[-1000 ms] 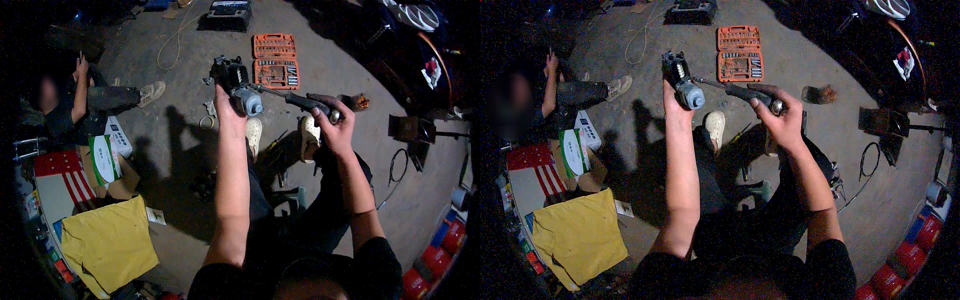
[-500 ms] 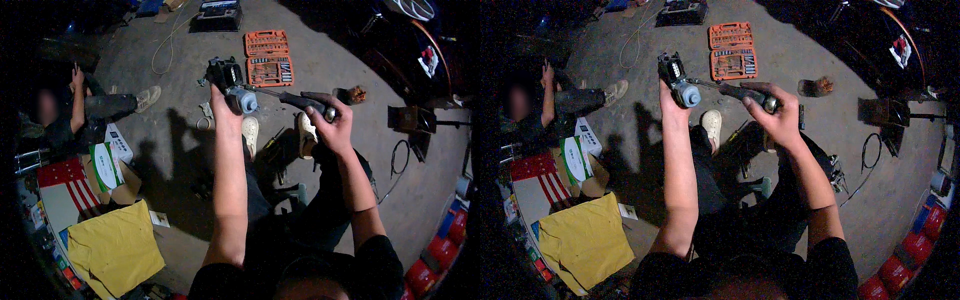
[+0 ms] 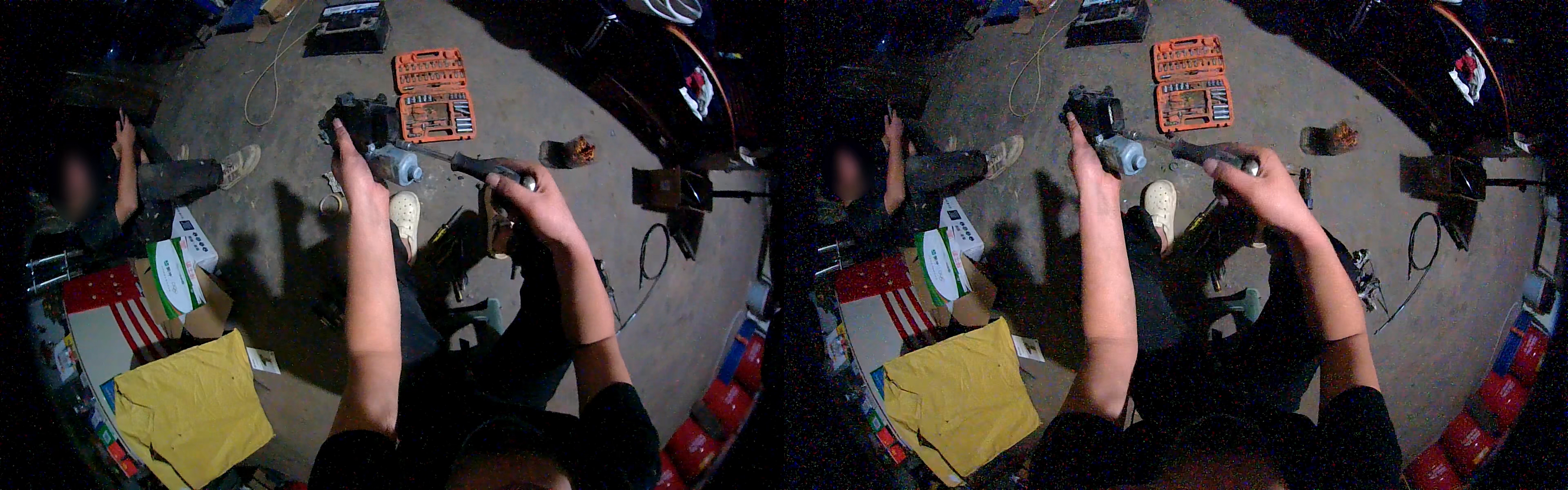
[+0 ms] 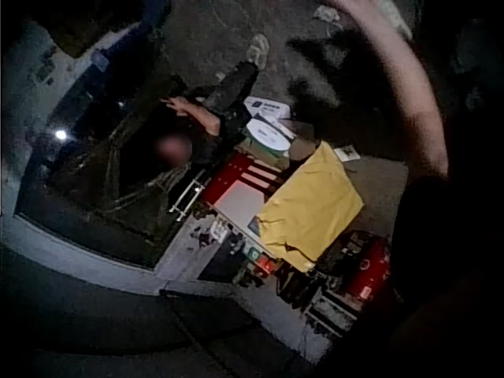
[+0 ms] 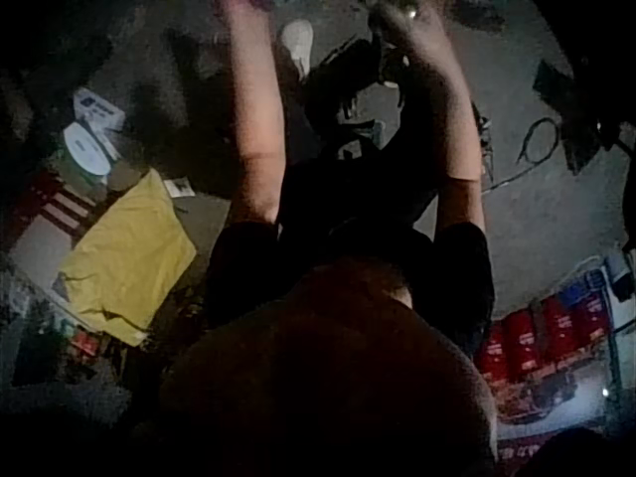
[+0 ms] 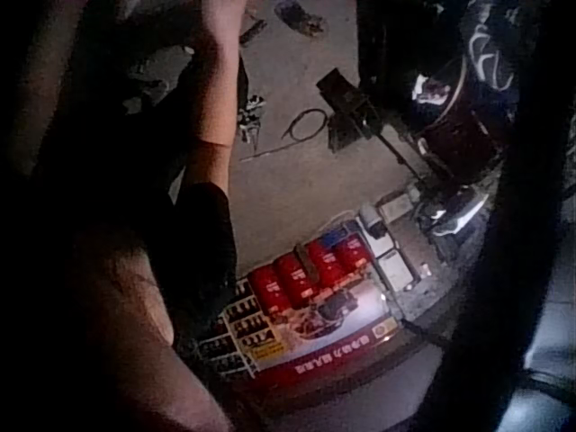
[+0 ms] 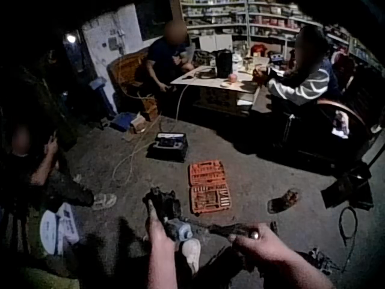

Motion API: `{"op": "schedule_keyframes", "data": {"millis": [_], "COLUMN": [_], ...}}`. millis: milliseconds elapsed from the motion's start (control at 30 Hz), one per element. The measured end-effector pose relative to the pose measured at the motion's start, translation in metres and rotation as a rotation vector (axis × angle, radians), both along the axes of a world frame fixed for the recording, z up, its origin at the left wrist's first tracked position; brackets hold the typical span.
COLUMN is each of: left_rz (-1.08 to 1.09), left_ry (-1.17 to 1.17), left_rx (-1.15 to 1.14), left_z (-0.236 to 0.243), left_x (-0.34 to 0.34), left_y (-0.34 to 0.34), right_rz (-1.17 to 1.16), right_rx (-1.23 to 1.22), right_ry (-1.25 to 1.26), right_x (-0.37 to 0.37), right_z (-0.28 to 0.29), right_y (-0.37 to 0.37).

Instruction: The person sits on the floor of a workshop and uses a screwdriver to disassemble and manipulate small mechanical components. They handle a cylindrical metal part and a larger black housing, removing screws and separating pieces while other people sit nearby.

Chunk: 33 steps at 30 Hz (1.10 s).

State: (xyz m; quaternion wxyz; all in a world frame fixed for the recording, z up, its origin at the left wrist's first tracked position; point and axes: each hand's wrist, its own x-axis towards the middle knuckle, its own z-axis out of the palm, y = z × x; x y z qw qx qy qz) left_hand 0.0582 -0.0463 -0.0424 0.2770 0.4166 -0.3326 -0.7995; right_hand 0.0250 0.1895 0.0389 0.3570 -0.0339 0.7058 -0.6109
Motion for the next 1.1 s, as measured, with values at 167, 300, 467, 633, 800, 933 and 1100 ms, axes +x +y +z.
{"op": "schedule_keyframes", "data": {"millis": [167,300,467,633,800,933,1100], "left_rz": [0.002,-0.043,-0.1,-0.129,-0.123,-0.143,-0.159], "left_ry": [-0.077,-0.051,-0.012,0.012,0.037,0.153,0.374], "left_rx": [0.002,0.046,0.058,0.119,0.177,0.241,0.315], "left_z": [-0.006,-0.004,-0.006,-0.02,-0.039,-0.035,-0.04], "left_x": [-0.004,-0.006,0.0,0.002,-0.002,-0.007,-0.007], "left_y": [-0.002,-0.001,-0.007,-0.013,-0.014,-0.014,-0.009], "right_rz": [0.167,0.225,0.306,0.566,0.849,0.839,0.083], "right_rx": [-0.009,0.027,0.023,0.298,0.418,0.473,-0.204], "right_ry": [0.452,0.574,0.769,0.895,1.329,1.109,-0.491], "right_x": [-0.003,-0.006,-0.005,-0.014,-0.024,-0.02,0.005], "right_z": [-0.008,-0.007,-0.015,-0.008,0.013,0.009,0.011], "right_y": [-0.003,0.0,-0.002,-0.001,0.003,0.011,0.003]}}
